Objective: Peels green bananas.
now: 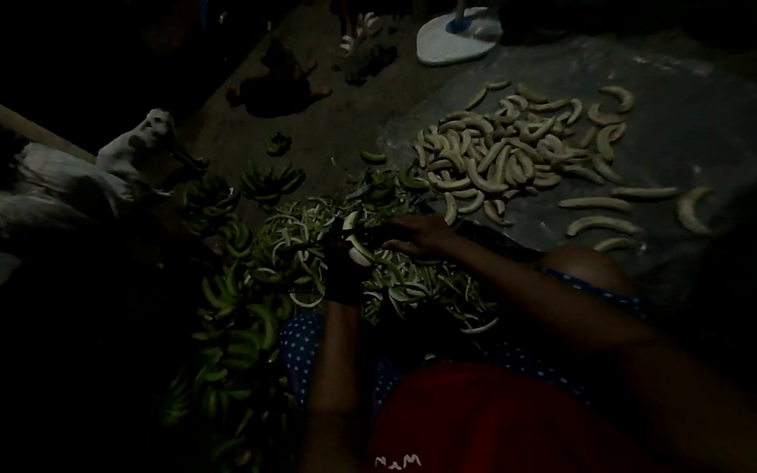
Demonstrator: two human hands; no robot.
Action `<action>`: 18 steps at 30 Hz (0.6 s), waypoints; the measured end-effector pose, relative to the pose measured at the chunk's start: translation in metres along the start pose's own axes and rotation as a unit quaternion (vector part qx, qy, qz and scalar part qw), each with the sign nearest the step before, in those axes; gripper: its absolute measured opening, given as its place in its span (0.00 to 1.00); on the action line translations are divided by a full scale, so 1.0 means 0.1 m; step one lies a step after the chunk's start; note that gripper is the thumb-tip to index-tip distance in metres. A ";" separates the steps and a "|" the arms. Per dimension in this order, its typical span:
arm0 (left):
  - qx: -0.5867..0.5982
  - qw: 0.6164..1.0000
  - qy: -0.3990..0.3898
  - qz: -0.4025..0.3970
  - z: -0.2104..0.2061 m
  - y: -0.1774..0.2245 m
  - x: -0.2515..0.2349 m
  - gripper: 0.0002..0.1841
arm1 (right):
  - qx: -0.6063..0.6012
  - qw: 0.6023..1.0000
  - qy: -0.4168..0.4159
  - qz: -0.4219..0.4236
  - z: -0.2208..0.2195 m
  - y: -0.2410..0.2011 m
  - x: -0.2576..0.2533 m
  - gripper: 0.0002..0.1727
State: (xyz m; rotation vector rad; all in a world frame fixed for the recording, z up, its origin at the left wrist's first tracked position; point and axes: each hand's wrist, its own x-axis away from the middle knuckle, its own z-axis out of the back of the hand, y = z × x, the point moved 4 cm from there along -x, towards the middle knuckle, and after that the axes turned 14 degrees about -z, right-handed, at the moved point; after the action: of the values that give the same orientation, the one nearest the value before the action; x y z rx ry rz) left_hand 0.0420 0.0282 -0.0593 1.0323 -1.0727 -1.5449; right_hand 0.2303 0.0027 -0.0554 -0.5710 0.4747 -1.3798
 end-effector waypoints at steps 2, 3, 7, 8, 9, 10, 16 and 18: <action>0.086 0.995 0.055 0.022 -0.05 -0.01 -0.01 0.18 | -0.008 1.000 -0.006 -0.025 -0.03 0.03 -0.04 0.28; 0.097 0.992 0.072 0.032 -0.05 0.00 0.00 0.18 | -0.018 0.999 -0.007 -0.032 -0.04 0.03 -0.06 0.28; -0.096 0.994 0.048 -0.018 -0.06 0.06 -0.05 0.17 | -0.038 0.997 -0.025 -0.069 -0.02 0.01 -0.11 0.27; -0.073 0.995 0.058 -0.021 -0.08 0.04 -0.06 0.16 | -0.043 0.996 -0.030 -0.079 -0.02 0.01 -0.13 0.28; -0.094 0.994 0.056 -0.025 -0.08 0.06 -0.05 0.16 | -0.049 0.995 -0.034 -0.084 -0.04 0.02 -0.14 0.28; -0.149 0.987 0.046 -0.032 -0.06 0.14 -0.03 0.18 | -0.058 0.994 -0.036 -0.086 -0.05 0.03 -0.15 0.29; -0.214 0.975 0.026 -0.056 -0.04 0.14 0.00 0.19 | -0.099 0.989 -0.040 -0.102 -0.04 0.02 -0.20 0.30; -0.143 0.985 0.059 -0.075 -0.04 0.13 0.02 0.17 | -0.116 0.988 -0.037 -0.100 -0.04 0.02 -0.20 0.29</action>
State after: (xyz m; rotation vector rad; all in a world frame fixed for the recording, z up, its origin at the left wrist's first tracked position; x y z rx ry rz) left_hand 0.0484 0.0234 -0.0481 1.0067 -0.6800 -1.6787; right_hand 0.2270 0.0227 -0.0598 -0.8758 0.5330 -1.4983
